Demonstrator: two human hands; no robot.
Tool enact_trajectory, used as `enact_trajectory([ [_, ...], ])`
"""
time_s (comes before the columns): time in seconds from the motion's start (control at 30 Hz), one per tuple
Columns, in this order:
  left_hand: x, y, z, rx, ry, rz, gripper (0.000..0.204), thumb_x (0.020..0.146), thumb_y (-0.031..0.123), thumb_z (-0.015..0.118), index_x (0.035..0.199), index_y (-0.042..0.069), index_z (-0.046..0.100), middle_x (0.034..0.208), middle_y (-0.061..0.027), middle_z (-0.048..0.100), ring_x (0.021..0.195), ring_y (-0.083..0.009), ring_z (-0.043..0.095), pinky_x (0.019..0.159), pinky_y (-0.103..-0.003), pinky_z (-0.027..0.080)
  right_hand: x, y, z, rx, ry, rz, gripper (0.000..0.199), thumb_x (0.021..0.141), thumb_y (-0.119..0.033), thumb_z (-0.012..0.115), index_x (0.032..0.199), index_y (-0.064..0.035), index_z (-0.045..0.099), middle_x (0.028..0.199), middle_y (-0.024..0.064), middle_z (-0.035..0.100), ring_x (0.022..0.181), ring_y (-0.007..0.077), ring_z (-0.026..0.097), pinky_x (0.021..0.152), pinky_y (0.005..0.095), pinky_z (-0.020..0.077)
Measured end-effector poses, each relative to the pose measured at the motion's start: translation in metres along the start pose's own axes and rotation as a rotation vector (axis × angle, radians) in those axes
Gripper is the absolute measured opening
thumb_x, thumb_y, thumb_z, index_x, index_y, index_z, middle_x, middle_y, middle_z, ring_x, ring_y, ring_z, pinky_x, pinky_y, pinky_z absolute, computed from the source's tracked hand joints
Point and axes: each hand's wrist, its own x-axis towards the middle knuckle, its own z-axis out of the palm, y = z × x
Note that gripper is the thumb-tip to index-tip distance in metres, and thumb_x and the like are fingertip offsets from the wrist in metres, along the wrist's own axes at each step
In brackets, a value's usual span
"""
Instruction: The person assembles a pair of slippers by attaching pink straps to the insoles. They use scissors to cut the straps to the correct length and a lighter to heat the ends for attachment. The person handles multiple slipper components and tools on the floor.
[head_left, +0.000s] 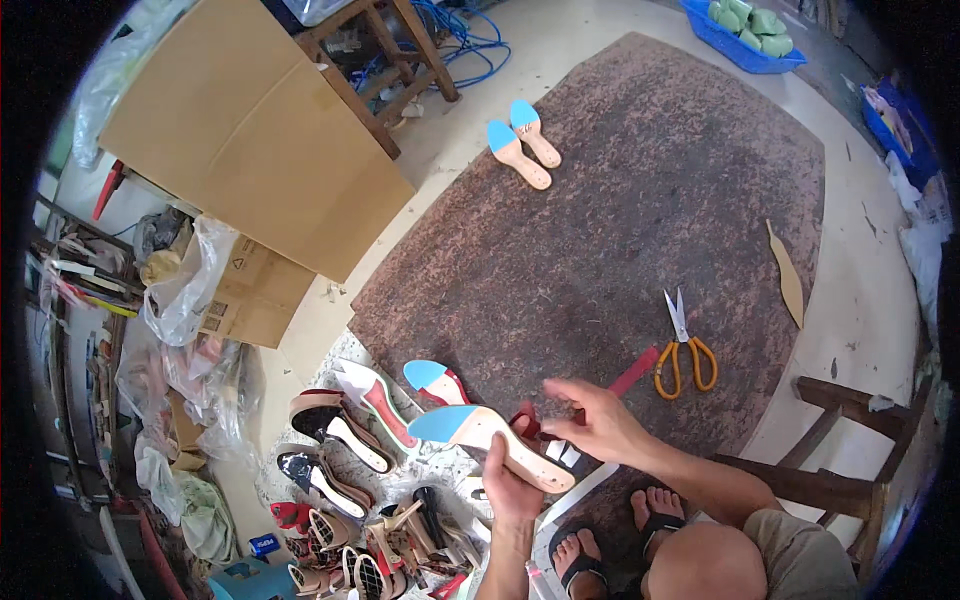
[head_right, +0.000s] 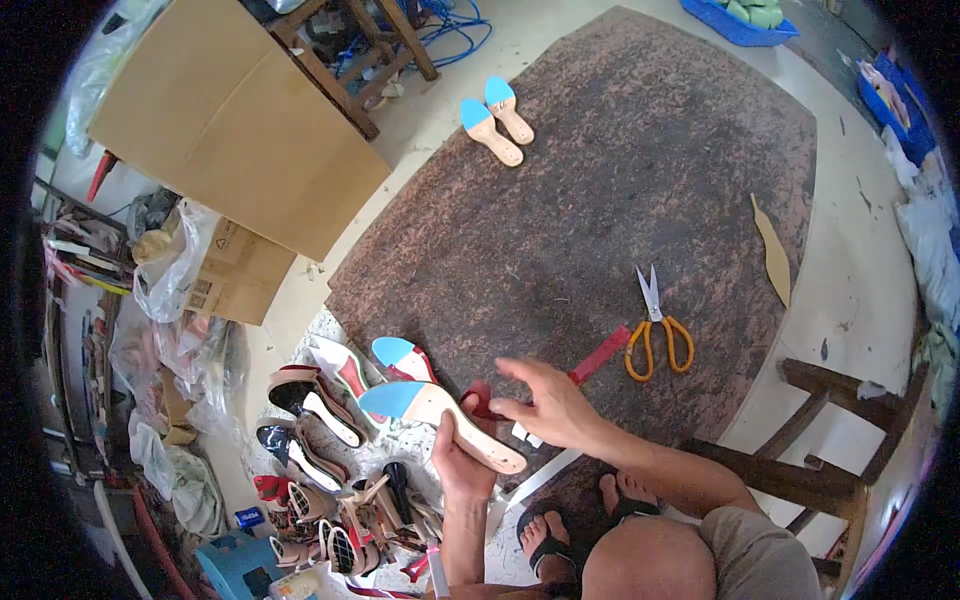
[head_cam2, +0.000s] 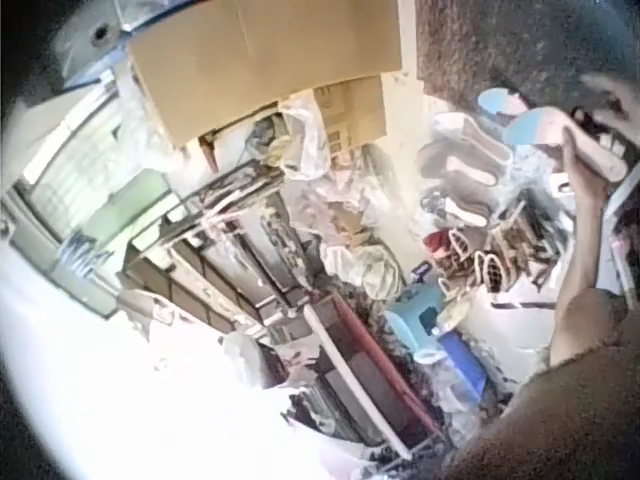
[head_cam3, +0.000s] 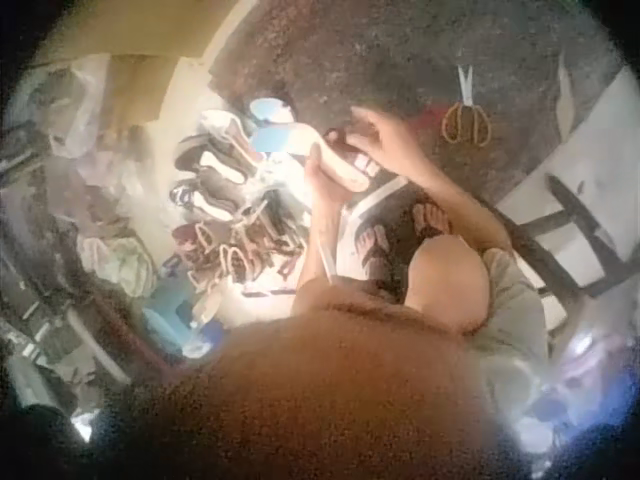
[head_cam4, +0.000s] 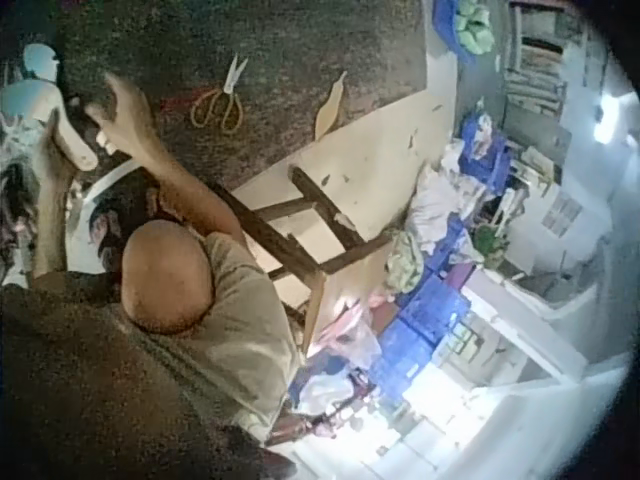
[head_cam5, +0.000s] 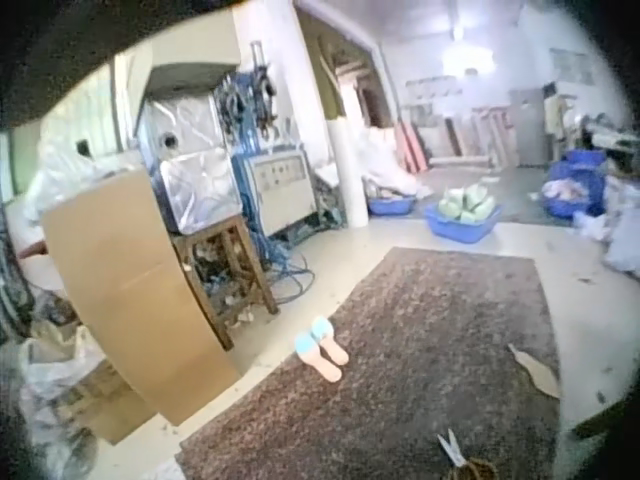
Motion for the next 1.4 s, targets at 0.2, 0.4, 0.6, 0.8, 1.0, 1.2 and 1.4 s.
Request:
enact_trajectory([
  [0.2,-0.039,0.006,0.020,0.111,0.036,0.105,0.048,0.099,0.023,0.051,0.141,0.001,0.043,0.139,-0.0160,0.052,0.130,-0.0302,0.047,0.114,-0.045,0.034,-0.013,-0.011,-0.002,0.459,-0.114,0.339,0.024,0.094,-0.016,0.064,0.111,0.0009,0.063,0.085,0.0096,0.070,0.071,0.0143,0.067,0.064,0.0278,0.0542],
  [0.4,-0.054,0.007,0.004,0.399,0.032,0.088,0.038,0.091,0.001,0.063,0.128,0.001,0.052,0.116,-0.0172,0.066,0.102,-0.0337,0.068,0.089,-0.046,0.058,-0.020,-0.048,-0.053,0.608,-0.193,0.440,0.018,0.098,-0.013,0.058,0.105,0.0022,0.065,0.083,0.0062,0.069,0.070,0.0093,0.065,0.061,0.0230,0.0514],
  [0.6,-0.063,0.005,0.015,0.181,-0.018,-0.134,0.034,0.099,0.019,0.054,0.126,-0.003,0.049,0.113,-0.0207,0.065,0.103,-0.0357,0.067,0.086,-0.048,0.059,-0.029,-0.056,-0.055,0.619,-0.283,0.372,0.018,0.096,-0.012,0.063,0.105,0.0027,0.067,0.084,0.0066,0.071,0.068,0.0088,0.066,0.055,0.0217,0.0478],
  [0.8,-0.071,-0.001,0.019,0.293,0.047,-0.139,0.035,0.103,0.030,0.049,0.117,-0.001,0.056,0.100,-0.0183,0.067,0.084,-0.0306,0.071,0.065,-0.047,0.063,-0.025,-0.070,-0.054,0.659,-0.374,0.444,0.024,0.096,-0.021,0.064,0.103,0.0015,0.069,0.073,0.0065,0.070,0.056,0.0102,0.065,0.045,0.0209,0.0447],
  [1.0,-0.072,-0.005,0.032,0.357,0.039,-0.123,0.036,0.100,0.038,0.055,0.108,0.002,0.059,0.088,-0.0111,0.064,0.073,-0.0196,0.064,0.059,-0.039,0.060,-0.022,-0.068,-0.053,0.706,-0.409,0.417,0.026,0.095,-0.023,0.065,0.104,0.0012,0.069,0.068,0.0058,0.068,0.054,0.0107,0.065,0.045,0.0219,0.0447],
  [1.2,-0.069,-0.010,0.034,0.332,0.056,-0.129,0.034,0.099,0.037,0.056,0.107,0.003,0.059,0.083,-0.0107,0.064,0.068,-0.0198,0.064,0.055,-0.038,0.059,-0.022,-0.058,-0.051,0.740,-0.428,0.453,0.027,0.094,-0.024,0.067,0.102,0.0007,0.070,0.067,0.0045,0.067,0.053,0.0093,0.063,0.045,0.0222,0.0433],
  [1.4,-0.067,-0.016,0.032,0.330,0.019,-0.133,0.030,0.099,0.031,0.056,0.110,0.003,0.059,0.084,-0.0108,0.065,0.070,-0.0215,0.066,0.057,-0.038,0.060,-0.021,-0.058,-0.057,0.683,-0.406,0.434,0.024,0.093,-0.022,0.068,0.098,0.0011,0.071,0.067,0.0046,0.067,0.054,0.0088,0.062,0.045,0.0238,0.0443],
])
